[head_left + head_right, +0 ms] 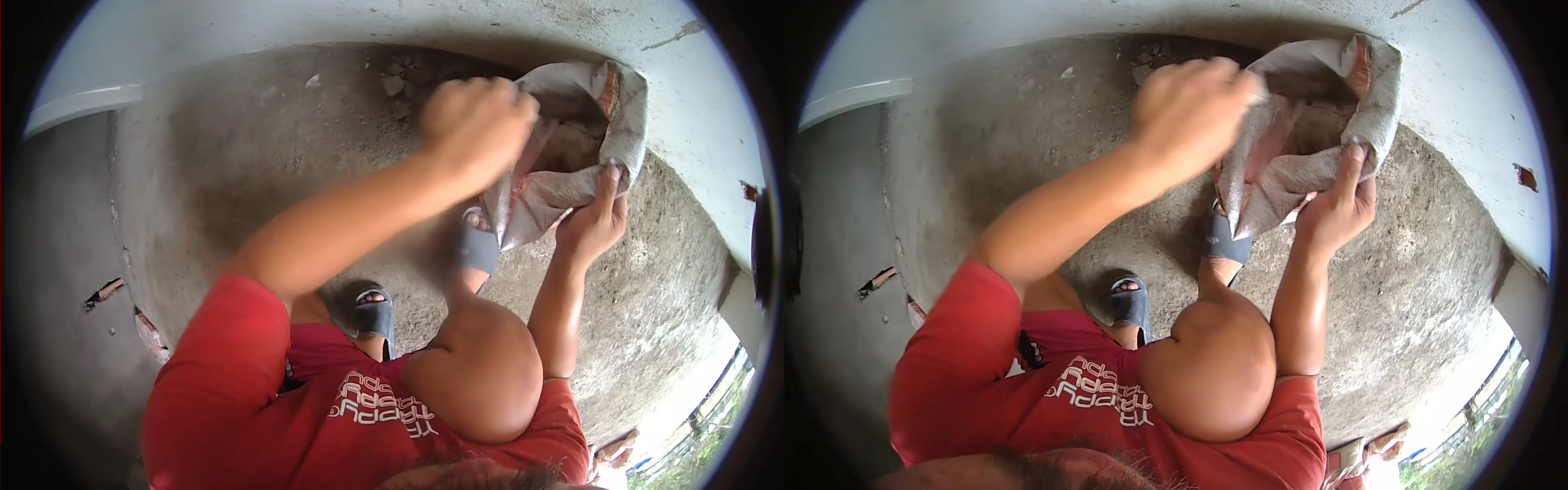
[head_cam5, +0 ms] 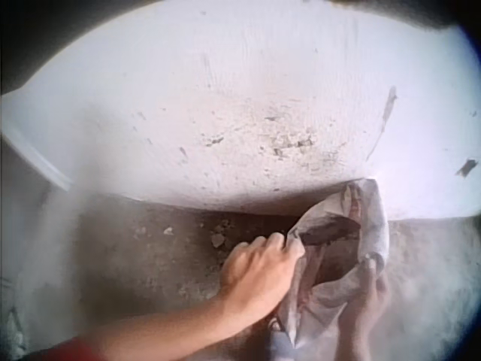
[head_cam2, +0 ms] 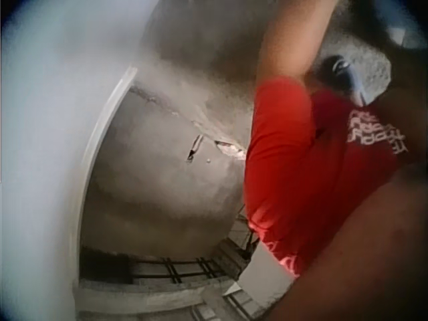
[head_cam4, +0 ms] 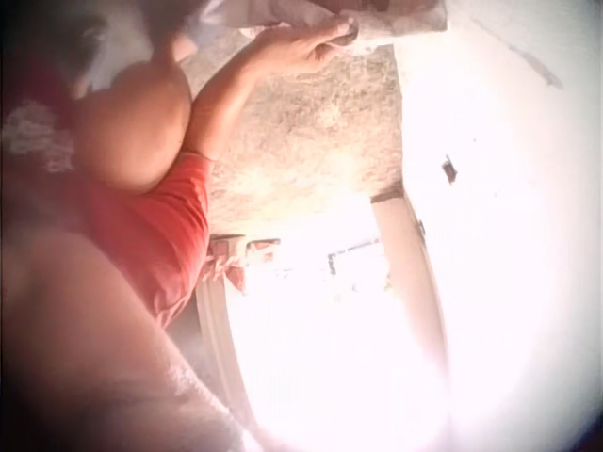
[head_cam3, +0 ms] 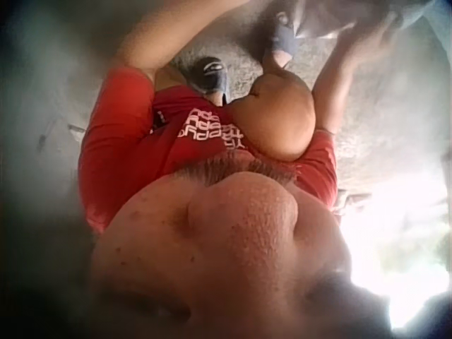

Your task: The person applies wet cement to the base of a wall using a trowel after carrying a bag of cement into the room.

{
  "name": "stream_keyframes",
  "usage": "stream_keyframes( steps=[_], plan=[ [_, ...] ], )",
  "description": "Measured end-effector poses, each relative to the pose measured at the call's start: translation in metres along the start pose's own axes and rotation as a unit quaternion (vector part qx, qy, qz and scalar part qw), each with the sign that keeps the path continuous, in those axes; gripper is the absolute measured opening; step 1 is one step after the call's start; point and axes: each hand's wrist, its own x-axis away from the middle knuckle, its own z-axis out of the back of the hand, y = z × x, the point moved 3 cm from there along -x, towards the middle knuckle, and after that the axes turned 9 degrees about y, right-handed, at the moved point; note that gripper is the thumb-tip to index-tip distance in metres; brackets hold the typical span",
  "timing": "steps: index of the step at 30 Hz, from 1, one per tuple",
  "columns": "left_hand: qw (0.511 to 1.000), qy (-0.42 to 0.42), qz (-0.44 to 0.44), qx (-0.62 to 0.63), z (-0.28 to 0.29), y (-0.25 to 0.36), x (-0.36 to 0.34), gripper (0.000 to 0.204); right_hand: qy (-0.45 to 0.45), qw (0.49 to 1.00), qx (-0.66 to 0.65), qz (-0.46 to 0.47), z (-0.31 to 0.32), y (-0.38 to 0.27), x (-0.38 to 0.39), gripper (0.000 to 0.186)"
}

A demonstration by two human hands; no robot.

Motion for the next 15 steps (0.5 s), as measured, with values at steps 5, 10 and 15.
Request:
stream_keyframes(
  steps=[5, 10, 15],
  plan=[
    [0.929, -0.008, 0.318, 0.188, -0.03, -0.108, 0.13, 0.036, -0.006, 0.999, 0.037, -0.005, 0.007, 0.006, -0.004, 0.031],
    [0.8, -0.009, 0.585, 0.137, -0.133, -0.196, 0.287, 0.033, -0.037, 0.999, 0.006, -0.022, -0.003, 0.013, -0.006, 0.029],
    [0.783, -0.014, 0.604, 0.147, -0.18, -0.173, 0.231, 0.036, -0.032, 0.999, 0.016, -0.01, -0.006, 0.016, -0.007, 0.029]
  ],
)
